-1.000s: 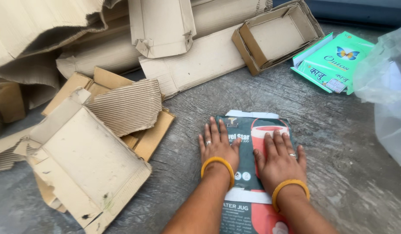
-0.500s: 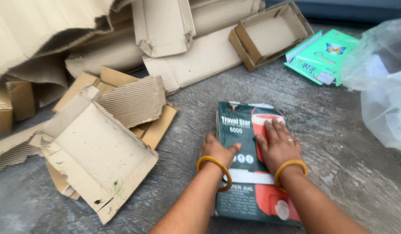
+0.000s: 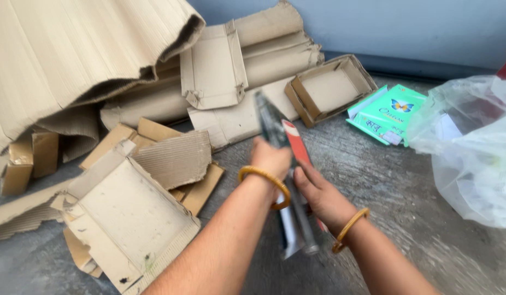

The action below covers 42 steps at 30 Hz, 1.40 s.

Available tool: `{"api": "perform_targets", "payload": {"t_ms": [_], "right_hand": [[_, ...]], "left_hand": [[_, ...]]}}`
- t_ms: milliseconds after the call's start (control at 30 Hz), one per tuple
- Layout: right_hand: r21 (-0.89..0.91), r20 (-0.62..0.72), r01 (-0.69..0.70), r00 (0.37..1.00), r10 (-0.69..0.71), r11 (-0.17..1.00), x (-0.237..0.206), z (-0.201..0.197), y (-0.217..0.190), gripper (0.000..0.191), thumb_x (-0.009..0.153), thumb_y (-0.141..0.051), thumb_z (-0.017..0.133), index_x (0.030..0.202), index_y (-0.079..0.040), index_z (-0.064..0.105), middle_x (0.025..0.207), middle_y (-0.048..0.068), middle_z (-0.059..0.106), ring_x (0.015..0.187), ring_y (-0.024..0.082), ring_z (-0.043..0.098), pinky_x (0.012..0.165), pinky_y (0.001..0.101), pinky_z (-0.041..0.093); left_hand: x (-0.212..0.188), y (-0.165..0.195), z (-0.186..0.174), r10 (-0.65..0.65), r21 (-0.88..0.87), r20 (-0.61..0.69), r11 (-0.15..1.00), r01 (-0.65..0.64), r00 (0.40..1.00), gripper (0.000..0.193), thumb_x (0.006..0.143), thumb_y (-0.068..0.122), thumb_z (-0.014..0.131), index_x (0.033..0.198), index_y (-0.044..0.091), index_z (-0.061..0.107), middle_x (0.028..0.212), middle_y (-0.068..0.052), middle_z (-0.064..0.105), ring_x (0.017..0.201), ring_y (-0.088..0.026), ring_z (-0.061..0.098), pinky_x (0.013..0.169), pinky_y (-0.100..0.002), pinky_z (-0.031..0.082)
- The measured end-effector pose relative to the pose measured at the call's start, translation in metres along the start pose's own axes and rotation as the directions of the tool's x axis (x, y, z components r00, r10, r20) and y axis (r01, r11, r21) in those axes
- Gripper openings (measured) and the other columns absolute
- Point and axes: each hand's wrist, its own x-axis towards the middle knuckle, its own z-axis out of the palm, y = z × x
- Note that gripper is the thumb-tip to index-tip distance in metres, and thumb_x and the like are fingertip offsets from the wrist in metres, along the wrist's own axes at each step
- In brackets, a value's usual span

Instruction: The person flattens empty cardboard boxes on a concrete floor, tearing open a printed water jug box and folding it flat by hand. They stack the flattened cardboard pieces, place loose trash into a plastic bag, and flatten a small green printed box.

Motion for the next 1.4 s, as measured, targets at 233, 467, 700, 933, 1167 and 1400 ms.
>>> {"api": "perform_targets", "payload": {"t_ms": [233,467,700,933,1167,1400], "right_hand": [[0.48,0.014,-0.148,0.987,0.161,0.865,-0.002,-0.046,-0.042,0.055,0.087,-0.017,0.066,0.14,-0.011,0.053,0.116,0.012,0.073,0.1,0.024,0.072,0.089,0.0426,0.06],[0.692,-0.143,-0.166,0.922,0.359,0.702,-0.01,-0.05,0.052,0.043,0.094,-0.007,0.057,0.136,0.003,0.053,0.11,0.018,0.072,0.088,0.028,0.074,0.078,0.0425,0.062],[-0.075,-0.504,-0.494,0.768,0.395,0.866,-0.023,-0.051,0.126,0.045,0.096,-0.028,0.067,0.134,-0.006,0.066,0.116,0.023,0.076,0.097,0.039,0.073,0.086,0.05,0.059],[-0.652,-0.624,-0.616,0.767,0.148,0.443,-0.024,-0.007,0.113,0.054,0.094,-0.041,0.065,0.14,-0.016,0.055,0.155,0.016,0.041,0.129,0.04,0.055,0.104,0.0538,0.046],[-0.91,-0.315,-0.298,0.949,-0.014,0.29,-0.024,-0.007,0.096,0.067,0.095,-0.057,0.043,0.152,-0.023,0.038,0.166,0.003,0.026,0.153,0.024,0.019,0.12,0.053,0.018],[-0.926,-0.238,-0.283,0.951,0.195,0.25,-0.025,-0.002,0.105,0.078,0.097,-0.065,0.026,0.161,-0.025,0.009,0.17,0.0,0.004,0.154,0.021,0.003,0.119,0.0582,0.001]], "left_hand": [[0.008,0.035,0.034,-0.027,-0.3,0.492,0.933,0.198,0.87,0.063,0.098,0.055,0.053,0.124,-0.002,0.067,0.11,-0.016,0.071,0.096,-0.027,0.066,0.084,-0.042,0.054],[-0.02,-0.055,0.052,0.161,0.66,0.589,0.469,-0.587,0.792,0.051,0.1,0.04,0.053,0.145,0.017,0.048,0.159,-0.012,0.035,0.147,-0.035,0.033,0.118,-0.061,0.029],[-0.054,-0.092,0.024,-0.311,0.788,0.607,0.354,-0.504,0.731,0.095,0.088,0.069,0.054,0.164,0.037,0.007,0.173,0.004,-0.015,0.159,-0.027,-0.017,0.117,-0.08,-0.007],[-0.029,-0.095,0.026,-0.364,0.778,0.629,0.305,-0.55,0.688,0.107,0.078,0.078,0.055,0.163,0.038,0.005,0.173,0.007,-0.016,0.159,-0.025,-0.018,0.115,-0.081,-0.007],[-0.012,-0.106,0.024,-0.378,0.748,0.662,0.292,-0.596,0.647,0.113,0.076,0.073,0.056,0.165,0.034,-0.001,0.173,0.003,-0.02,0.158,-0.025,-0.02,0.114,-0.082,-0.006],[0.007,-0.126,0.004,-0.219,0.683,0.727,0.333,-0.65,0.651,0.078,0.097,0.049,0.037,0.164,0.032,0.003,0.173,0.012,-0.011,0.159,-0.016,-0.013,0.122,-0.067,-0.01]]}}
